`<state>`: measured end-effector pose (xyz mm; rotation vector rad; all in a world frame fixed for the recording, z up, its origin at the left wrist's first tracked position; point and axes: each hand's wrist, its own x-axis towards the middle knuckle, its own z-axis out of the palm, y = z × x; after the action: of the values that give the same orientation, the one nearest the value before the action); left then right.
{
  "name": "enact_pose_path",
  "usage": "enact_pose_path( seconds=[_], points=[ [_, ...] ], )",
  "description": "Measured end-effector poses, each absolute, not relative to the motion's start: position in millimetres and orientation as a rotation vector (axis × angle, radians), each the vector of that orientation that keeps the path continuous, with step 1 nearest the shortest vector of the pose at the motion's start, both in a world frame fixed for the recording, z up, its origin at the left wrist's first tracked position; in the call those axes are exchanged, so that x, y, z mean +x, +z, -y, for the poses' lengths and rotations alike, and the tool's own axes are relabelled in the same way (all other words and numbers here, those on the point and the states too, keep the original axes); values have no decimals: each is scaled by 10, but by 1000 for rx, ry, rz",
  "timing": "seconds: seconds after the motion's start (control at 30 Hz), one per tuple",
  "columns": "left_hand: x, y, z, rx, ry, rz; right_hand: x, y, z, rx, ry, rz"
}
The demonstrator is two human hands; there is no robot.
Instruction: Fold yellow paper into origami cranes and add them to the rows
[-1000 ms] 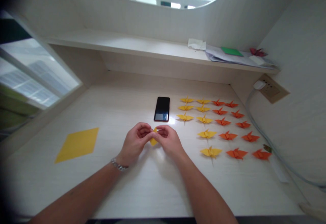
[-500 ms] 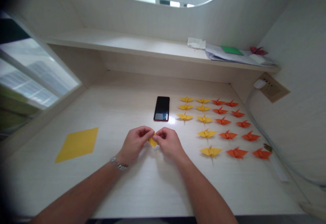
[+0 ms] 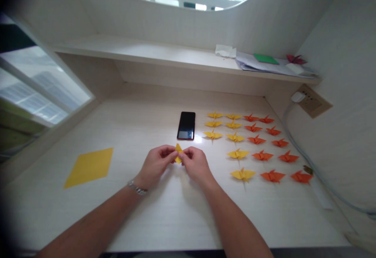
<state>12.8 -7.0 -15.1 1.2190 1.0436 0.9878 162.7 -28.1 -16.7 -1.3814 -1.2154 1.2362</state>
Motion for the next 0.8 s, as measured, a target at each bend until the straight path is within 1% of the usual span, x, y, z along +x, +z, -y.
enact_pose_path(
  seconds=[0.17,0.4,0.53,0.67,0.8],
  points=[
    [117,-159,74,1266,1024,-1091,1598,-168,285,-1280,1421,1120],
    [122,-139,79,1278,963,-985,1592,-196,287,-1314,1413,1122],
    [105,-131,63,1300,1024,-1032,1566,-188,311,-1349,1458,1202],
    [105,-126,47,1201,1100,-1049,1553,-179,331,-1400,1444,1219],
    [88,-133,26,1188,1164,-1110,1533,-182,340,-1368,1475,1235]
  ],
)
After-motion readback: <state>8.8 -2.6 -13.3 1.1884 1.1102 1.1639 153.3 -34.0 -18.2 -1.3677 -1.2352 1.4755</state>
